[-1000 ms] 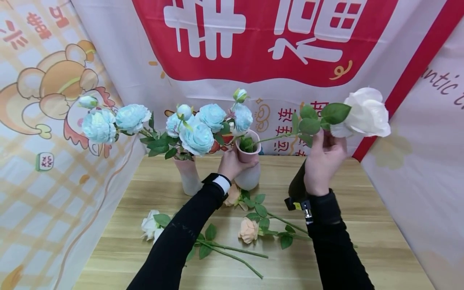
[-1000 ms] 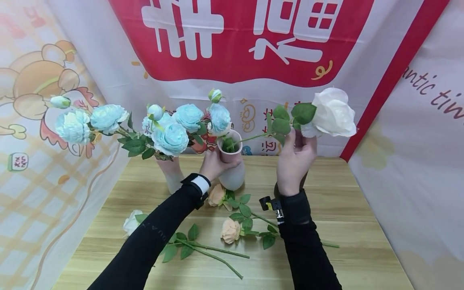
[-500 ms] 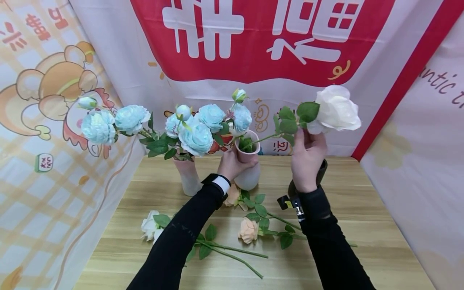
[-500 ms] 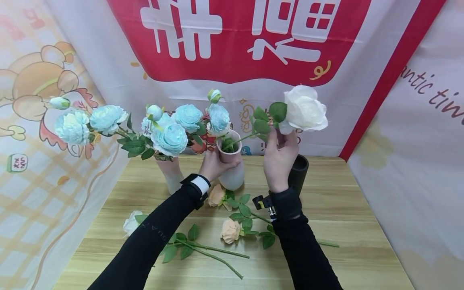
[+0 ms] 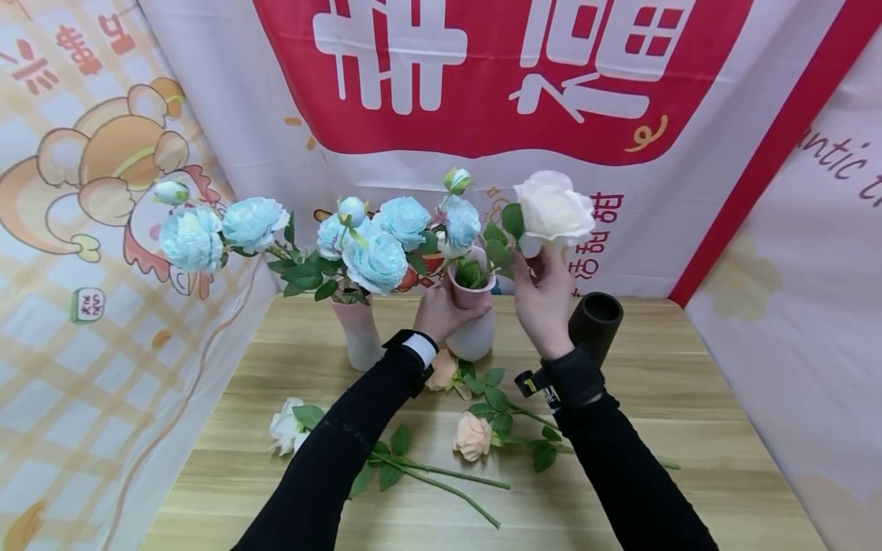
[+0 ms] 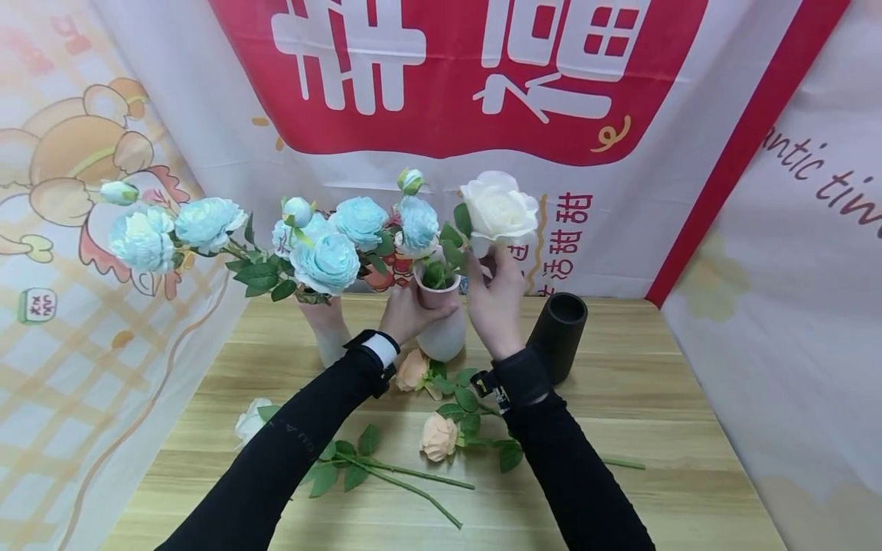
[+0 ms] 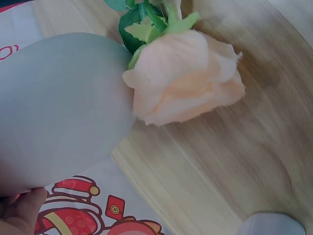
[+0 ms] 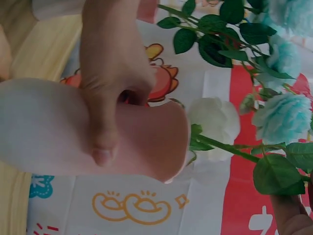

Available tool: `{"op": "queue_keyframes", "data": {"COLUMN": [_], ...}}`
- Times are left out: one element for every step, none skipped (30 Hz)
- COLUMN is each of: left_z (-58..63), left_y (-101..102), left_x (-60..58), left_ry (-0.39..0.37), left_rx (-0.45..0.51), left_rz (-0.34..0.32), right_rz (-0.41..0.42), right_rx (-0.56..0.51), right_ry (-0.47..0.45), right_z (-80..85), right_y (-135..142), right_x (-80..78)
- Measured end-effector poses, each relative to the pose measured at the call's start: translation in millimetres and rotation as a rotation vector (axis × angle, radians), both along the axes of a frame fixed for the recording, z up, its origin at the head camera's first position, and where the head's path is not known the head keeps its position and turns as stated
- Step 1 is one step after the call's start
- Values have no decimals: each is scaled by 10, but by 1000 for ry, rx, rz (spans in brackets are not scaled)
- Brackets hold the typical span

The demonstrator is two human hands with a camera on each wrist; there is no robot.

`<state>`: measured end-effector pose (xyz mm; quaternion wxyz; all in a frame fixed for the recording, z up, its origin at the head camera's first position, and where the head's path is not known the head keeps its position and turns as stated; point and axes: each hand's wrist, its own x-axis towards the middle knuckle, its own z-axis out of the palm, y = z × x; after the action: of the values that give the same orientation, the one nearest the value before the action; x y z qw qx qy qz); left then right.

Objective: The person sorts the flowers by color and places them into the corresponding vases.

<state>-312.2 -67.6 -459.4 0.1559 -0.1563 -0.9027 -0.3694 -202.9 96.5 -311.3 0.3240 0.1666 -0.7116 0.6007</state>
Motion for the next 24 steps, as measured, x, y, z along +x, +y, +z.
{"op": "queue_keyframes", "data": {"left_z": [-3,-6,-11,-14,-21,-29,-35,-39,-49,-58,-68,-73,-77,-79,-80,-79,-77,-74,-73,-72,-74,-77,-78,-80], "left_y": [-7,-14,-21,-26,-30,-31,-31,-29,-26,-21,-15,-9,-5,0,5,10,15,18,24,31,36,41,47,50], "left_x": [-6,-13,-20,-25,-35,-45,-54,-60,-67,-74,-82,-86,-87,-88,-87,-84,-81,-76,-72,-71,-70,-71,-72,-74], "left_ry": [2,-1,-5,-10,-18,-27,-40,-55,-68,-81,-94,-103,-114,-122,-130,-136,-140,-144,-150,-152,-155,-156,-156,-156], "left_rx": [8,21,31,50,66,83,105,125,142,157,170,183,194,201,201,193,178,161,143,125,106,91,79,71], "left_rz": [-2,-7,-12,-21,-28,-33,-39,-43,-42,-37,-30,-23,-19,-15,-12,-8,-7,-8,-9,-9,-9,-9,-10,-11], "right_rz": [3,13,17,20,20,23,23,18,11,3,-7,-11,-20,-23,-23,-21,-23,-28,-34,-35,-35,-31,-27,-29], "right_rx": [23,38,58,78,93,102,111,119,129,139,150,155,170,181,190,196,202,207,214,215,218,219,223,235], "right_ry": [-5,-8,-11,-10,-11,-17,-25,-32,-45,-56,-69,-85,-98,-108,-117,-123,-130,-131,-131,-131,-131,-133,-134,-133], "right_z": [-10,-37,-69,-105,-139,-173,-210,-250,-274,-296,-312,-330,-347,-365,-382,-401,-417,-435,-452,-467,-481,-489,-494,-498], "right_y": [-8,-10,-9,-5,-1,4,10,16,18,18,13,8,1,-5,-11,-17,-24,-29,-35,-41,-48,-57,-64,-71], "right_x": [-15,-52,-96,-144,-195,-245,-297,-348,-378,-403,-421,-436,-447,-456,-461,-465,-465,-470,-470,-473,-478,-482,-488,-495]}}
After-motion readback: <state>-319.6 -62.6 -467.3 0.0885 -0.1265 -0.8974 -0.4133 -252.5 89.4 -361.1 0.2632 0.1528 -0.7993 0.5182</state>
